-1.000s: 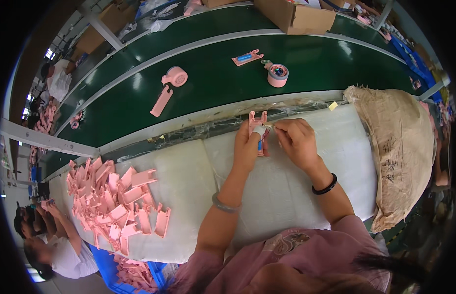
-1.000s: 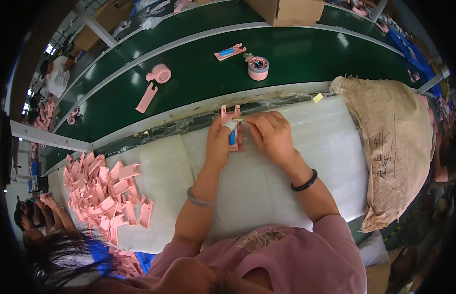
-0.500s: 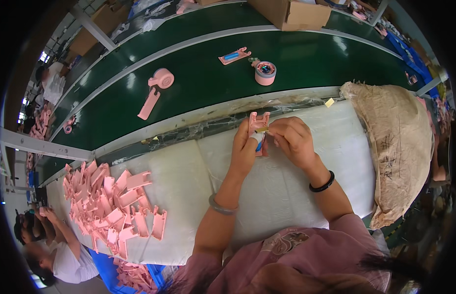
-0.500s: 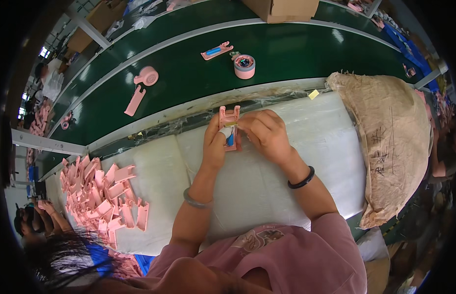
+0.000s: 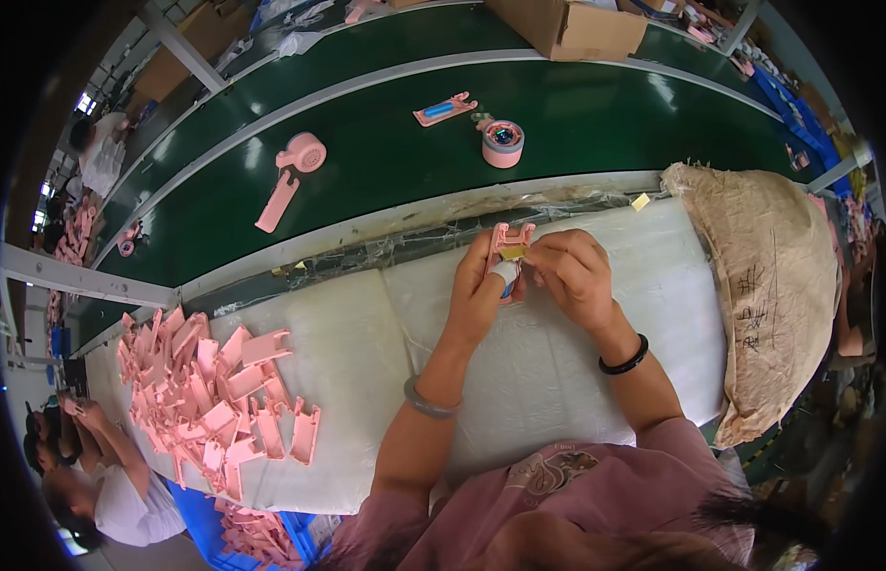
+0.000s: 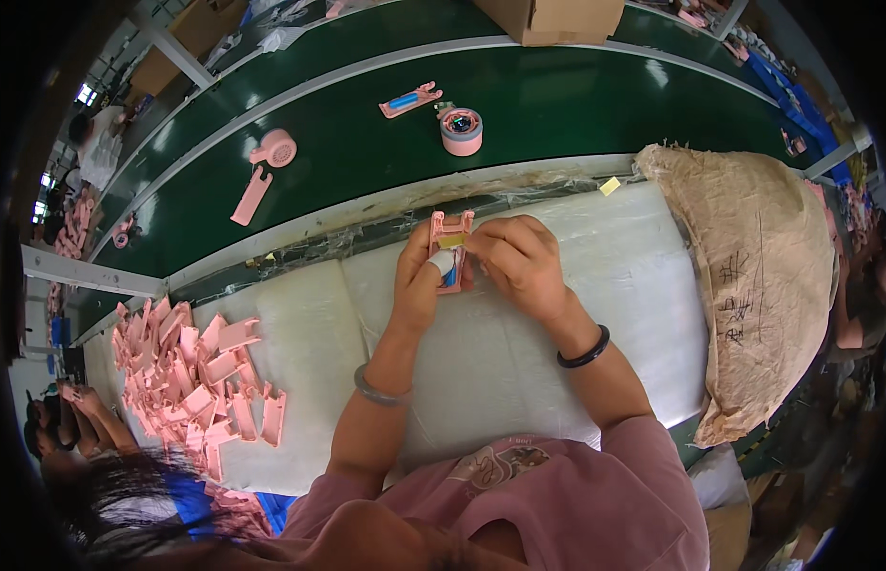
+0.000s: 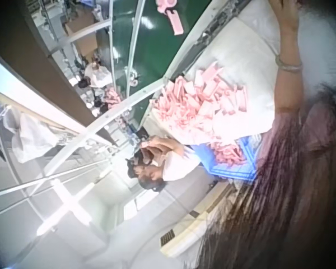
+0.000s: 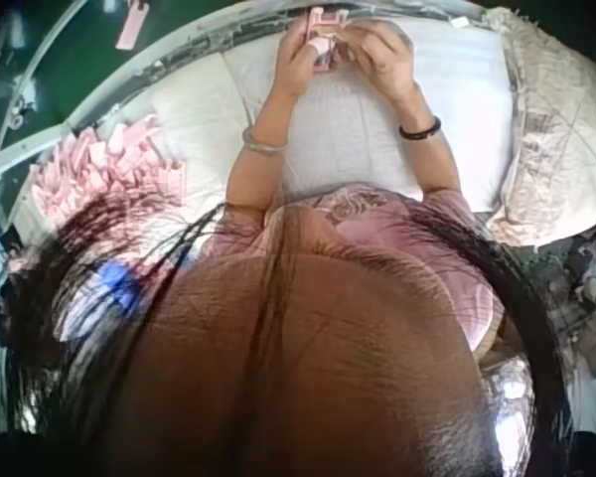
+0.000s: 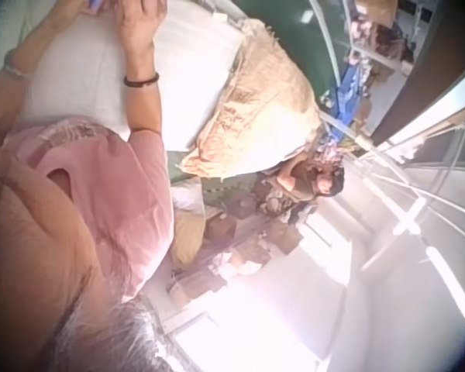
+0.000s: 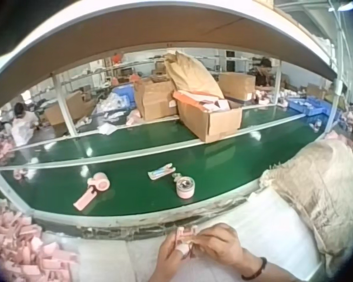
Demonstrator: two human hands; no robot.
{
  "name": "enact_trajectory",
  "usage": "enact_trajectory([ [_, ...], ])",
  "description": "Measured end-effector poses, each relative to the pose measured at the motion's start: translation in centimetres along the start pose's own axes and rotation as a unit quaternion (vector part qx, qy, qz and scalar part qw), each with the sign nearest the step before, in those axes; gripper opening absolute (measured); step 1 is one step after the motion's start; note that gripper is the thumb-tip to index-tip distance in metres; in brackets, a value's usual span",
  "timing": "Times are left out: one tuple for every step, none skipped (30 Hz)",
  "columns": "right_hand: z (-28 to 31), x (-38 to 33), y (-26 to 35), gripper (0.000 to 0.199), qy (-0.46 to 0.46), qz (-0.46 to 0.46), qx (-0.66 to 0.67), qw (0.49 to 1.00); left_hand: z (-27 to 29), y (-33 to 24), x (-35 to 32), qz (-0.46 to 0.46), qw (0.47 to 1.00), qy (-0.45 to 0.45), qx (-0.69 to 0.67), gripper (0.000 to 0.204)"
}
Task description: The person assembles small handheld fans by applying adhesive tape to plastic handle casings, connecting fan heads to the casings, and placing the assembled parts onto the conveyor belt.
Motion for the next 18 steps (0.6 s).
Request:
enact_trajectory([
  [0.03, 0.07, 0.04, 0.032, -0.009, 0.002, -0.004, 1.0, 0.07, 0.06, -0.02, 0.004, 1.0, -0.001, 0.012, 0.034],
  [0.06, 0.08, 0.08, 0.034, -0.018, 0.004, -0.008, 1.0, 0.11, 0.07, -0.03, 0.005, 1.0, -0.001, 0.012, 0.034],
  [0.03, 0.09, 0.12, 0.034, -0.018, 0.003, -0.008, 1.0, 0.11, 0.05, -0.04, 0.002, 1.0, 0.002, 0.009, 0.034],
  [0.03, 0.11, 0.17, 0.035, -0.018, 0.002, -0.006, 1.0, 0.11, 0.04, -0.08, 0.0, 1.0, 0.006, 0.007, 0.034],
  [0.04, 0.12, 0.13, 0.035, -0.018, 0.002, -0.004, 1.0, 0.13, 0.04, -0.07, 0.001, 1.0, 0.006, 0.006, 0.034],
  [0.02, 0.11, 0.07, 0.035, -0.017, 0.001, -0.004, 1.0, 0.11, 0.03, -0.07, 0.002, 1.0, 0.008, 0.007, 0.034],
  [0.01, 0.1, 0.05, 0.035, -0.018, 0.005, -0.004, 1.0, 0.08, 0.05, -0.07, 0.004, 1.0, 0.009, 0.007, 0.034],
  [0.03, 0.09, 0.08, 0.035, -0.019, 0.008, -0.005, 1.0, 0.06, 0.02, -0.08, 0.005, 1.0, 0.009, 0.007, 0.034],
  [0.11, 0.08, 0.07, 0.035, -0.018, 0.008, -0.004, 1.0, -0.01, -0.11, -0.03, -0.002, 1.0, 0.013, 0.01, 0.034],
  [0.17, 0.09, 0.12, 0.033, -0.013, 0.013, 0.001, 1.0, -0.07, -0.2, 0.0, -0.01, 1.0, 0.018, 0.014, 0.034],
  [0.14, 0.12, 0.18, 0.032, -0.007, 0.019, 0.006, 1.0, -0.02, -0.15, 0.01, -0.009, 1.0, 0.017, 0.014, 0.034],
  [0.09, 0.14, 0.17, 0.032, -0.007, 0.019, 0.007, 1.0, 0.04, -0.1, 0.01, -0.011, 1.0, 0.015, 0.019, 0.034],
  [0.05, 0.15, 0.16, 0.031, -0.008, 0.019, 0.008, 1.0, 0.08, -0.11, -0.02, -0.013, 1.0, 0.014, 0.025, 0.034],
  [0.03, 0.12, 0.09, 0.031, -0.01, 0.019, 0.008, 1.0, 0.04, -0.11, -0.01, -0.013, 1.0, 0.014, 0.025, 0.034],
  [0.01, 0.1, 0.02, 0.031, -0.01, 0.018, 0.008, 1.0, -0.02, -0.14, 0.01, -0.01, 1.0, 0.013, 0.021, 0.034],
  [0.01, 0.08, -0.04, 0.031, -0.01, 0.018, 0.008, 1.0, -0.06, -0.13, 0.03, -0.008, 1.0, 0.013, 0.018, 0.034],
  [0.0, 0.03, -0.02, 0.031, -0.011, 0.018, 0.008, 1.0, -0.06, -0.08, 0.01, -0.007, 1.0, 0.013, 0.018, 0.034],
  [-0.01, 0.0, 0.0, 0.031, -0.011, 0.017, 0.008, 1.0, -0.03, -0.08, 0.01, -0.01, 1.0, 0.013, 0.021, 0.034],
])
Point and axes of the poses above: each hand's wrist, its own x-axis towards the middle knuckle, its own z-axis out of the back of the hand, y = z × x, the point moved 6 cm from there along x, towards the middle knuckle, and after that the axes turned 7 degrees about y, right-handed, at the moved point
